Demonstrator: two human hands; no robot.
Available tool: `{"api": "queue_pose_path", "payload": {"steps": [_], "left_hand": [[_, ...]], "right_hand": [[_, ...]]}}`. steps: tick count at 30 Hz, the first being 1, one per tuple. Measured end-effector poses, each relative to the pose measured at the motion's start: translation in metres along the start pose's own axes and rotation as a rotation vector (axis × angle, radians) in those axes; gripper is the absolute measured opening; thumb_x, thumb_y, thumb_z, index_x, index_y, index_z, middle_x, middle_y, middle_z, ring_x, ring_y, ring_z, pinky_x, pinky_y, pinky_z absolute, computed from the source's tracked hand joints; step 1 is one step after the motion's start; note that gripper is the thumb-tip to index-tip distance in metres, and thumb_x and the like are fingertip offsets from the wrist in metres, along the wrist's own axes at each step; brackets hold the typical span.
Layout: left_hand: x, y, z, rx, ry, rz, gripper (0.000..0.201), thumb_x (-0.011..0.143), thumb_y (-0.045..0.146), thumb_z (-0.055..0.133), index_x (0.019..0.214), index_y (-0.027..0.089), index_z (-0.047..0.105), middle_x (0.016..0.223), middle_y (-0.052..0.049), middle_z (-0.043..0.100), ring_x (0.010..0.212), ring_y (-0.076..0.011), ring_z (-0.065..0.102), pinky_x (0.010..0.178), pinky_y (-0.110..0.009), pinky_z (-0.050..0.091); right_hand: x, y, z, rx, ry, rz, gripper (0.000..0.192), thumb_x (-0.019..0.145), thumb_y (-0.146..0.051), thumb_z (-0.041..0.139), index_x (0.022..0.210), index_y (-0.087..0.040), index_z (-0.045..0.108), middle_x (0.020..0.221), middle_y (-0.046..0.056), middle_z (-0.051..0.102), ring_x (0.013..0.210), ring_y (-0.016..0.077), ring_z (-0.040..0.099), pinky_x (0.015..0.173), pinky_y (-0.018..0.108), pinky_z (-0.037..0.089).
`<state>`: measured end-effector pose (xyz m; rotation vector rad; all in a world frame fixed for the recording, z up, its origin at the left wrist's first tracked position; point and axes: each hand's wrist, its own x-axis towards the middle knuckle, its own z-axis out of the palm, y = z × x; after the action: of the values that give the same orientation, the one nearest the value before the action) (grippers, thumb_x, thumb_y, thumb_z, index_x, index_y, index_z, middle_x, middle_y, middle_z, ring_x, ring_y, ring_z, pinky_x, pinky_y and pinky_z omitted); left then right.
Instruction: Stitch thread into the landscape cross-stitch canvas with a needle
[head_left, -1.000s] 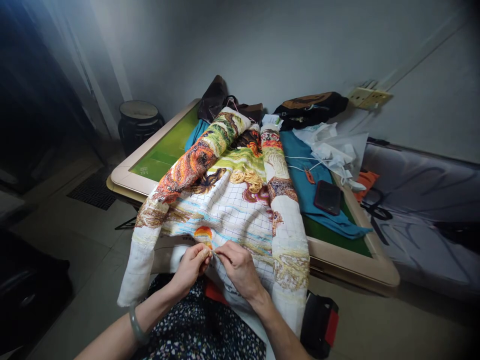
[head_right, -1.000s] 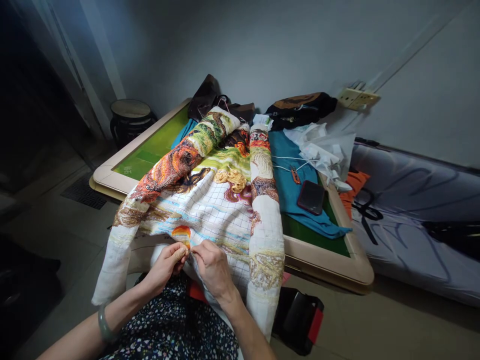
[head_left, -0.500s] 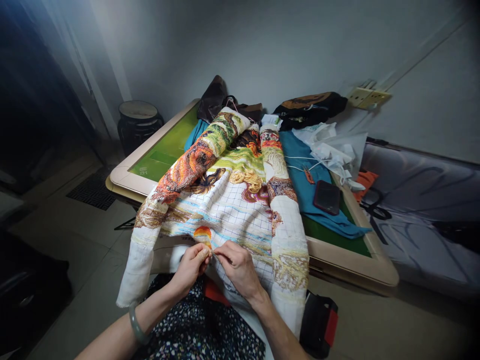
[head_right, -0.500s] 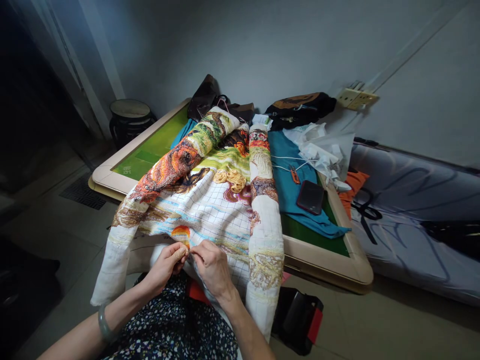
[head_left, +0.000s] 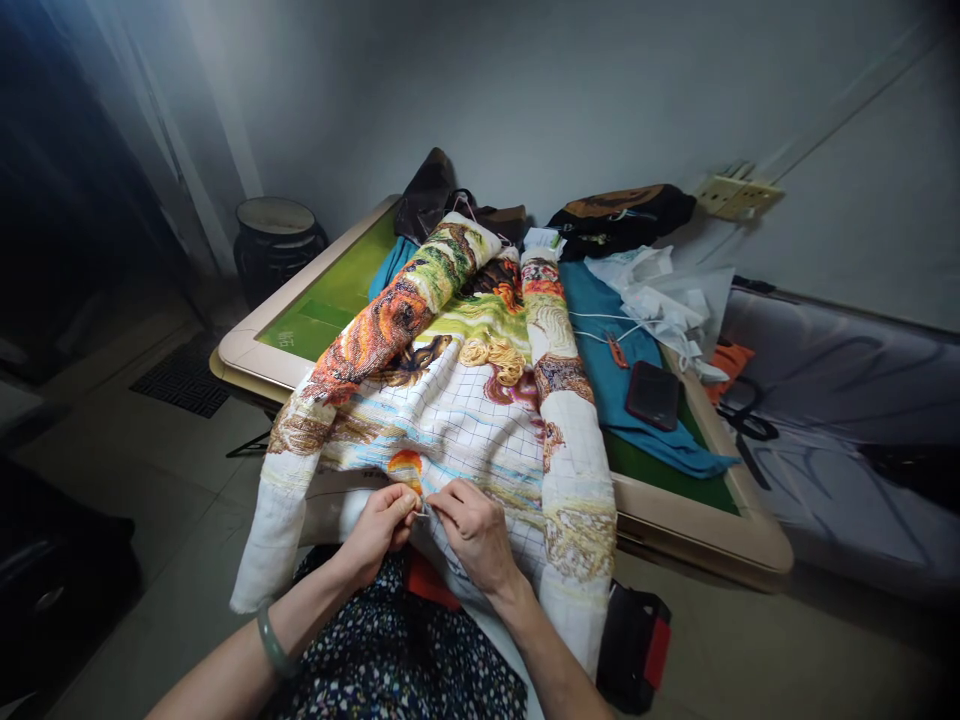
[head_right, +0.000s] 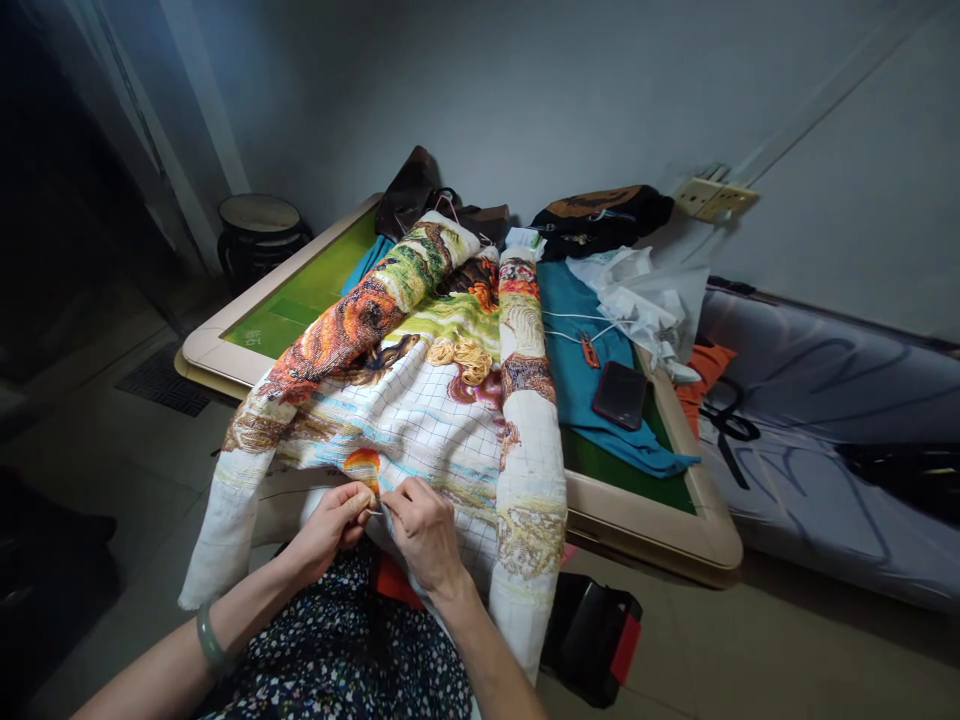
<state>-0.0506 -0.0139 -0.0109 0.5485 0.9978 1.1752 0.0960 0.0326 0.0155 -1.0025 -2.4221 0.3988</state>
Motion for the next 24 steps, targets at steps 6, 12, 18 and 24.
{"api": "queue_pose_path", "payload": {"steps": [6, 12, 18, 24], "left_hand": [[-0.0002, 0.0001, -0.0005, 0.039, 0.018, -0.025, 0.029, 0.073, 0.042, 0.065, 0.069, 0.018, 0.049, 0.049, 0.010, 0.034, 0.040, -0.0036, 0.022, 0.040, -0.021, 0.010], [0.0031, -0.0034, -0.0003, 0.015, 0.020, -0.025, 0.032, 0.073, 0.044, 0.064, 0.069, 0.018, 0.046, 0.051, 0.009, 0.032, 0.042, -0.0039, 0.020, 0.042, -0.021, 0.009], [0.0071, -0.0075, -0.0026, 0.013, -0.022, -0.029, 0.032, 0.076, 0.044, 0.061, 0.069, 0.019, 0.043, 0.052, 0.010, 0.029, 0.044, -0.0049, 0.018, 0.043, -0.021, 0.008], [0.0089, -0.0025, -0.0023, 0.134, -0.068, 0.091, 0.031, 0.080, 0.044, 0.056, 0.068, 0.019, 0.043, 0.054, 0.008, 0.031, 0.048, -0.0075, 0.023, 0.045, -0.022, 0.016]], "right_hand": [[-0.0011, 0.0014, 0.0017, -0.010, 0.048, -0.016, 0.021, 0.088, -0.010, 0.053, 0.080, -0.021, 0.070, 0.071, 0.002, 0.059, 0.069, 0.0146, 0.053, 0.061, 0.024, 0.036], [0.0000, 0.0008, 0.0026, 0.000, 0.021, 0.005, 0.021, 0.087, -0.010, 0.052, 0.081, -0.020, 0.069, 0.073, 0.004, 0.060, 0.071, 0.0157, 0.054, 0.062, 0.024, 0.038], [-0.0007, 0.0011, 0.0077, 0.013, 0.039, 0.016, 0.023, 0.087, -0.009, 0.051, 0.080, -0.021, 0.069, 0.072, 0.004, 0.060, 0.071, 0.0160, 0.054, 0.061, 0.024, 0.038], [-0.0002, 0.0020, 0.0084, 0.054, 0.093, 0.003, 0.025, 0.088, -0.008, 0.049, 0.083, -0.019, 0.070, 0.072, 0.004, 0.060, 0.070, 0.0170, 0.054, 0.061, 0.026, 0.040]]}}
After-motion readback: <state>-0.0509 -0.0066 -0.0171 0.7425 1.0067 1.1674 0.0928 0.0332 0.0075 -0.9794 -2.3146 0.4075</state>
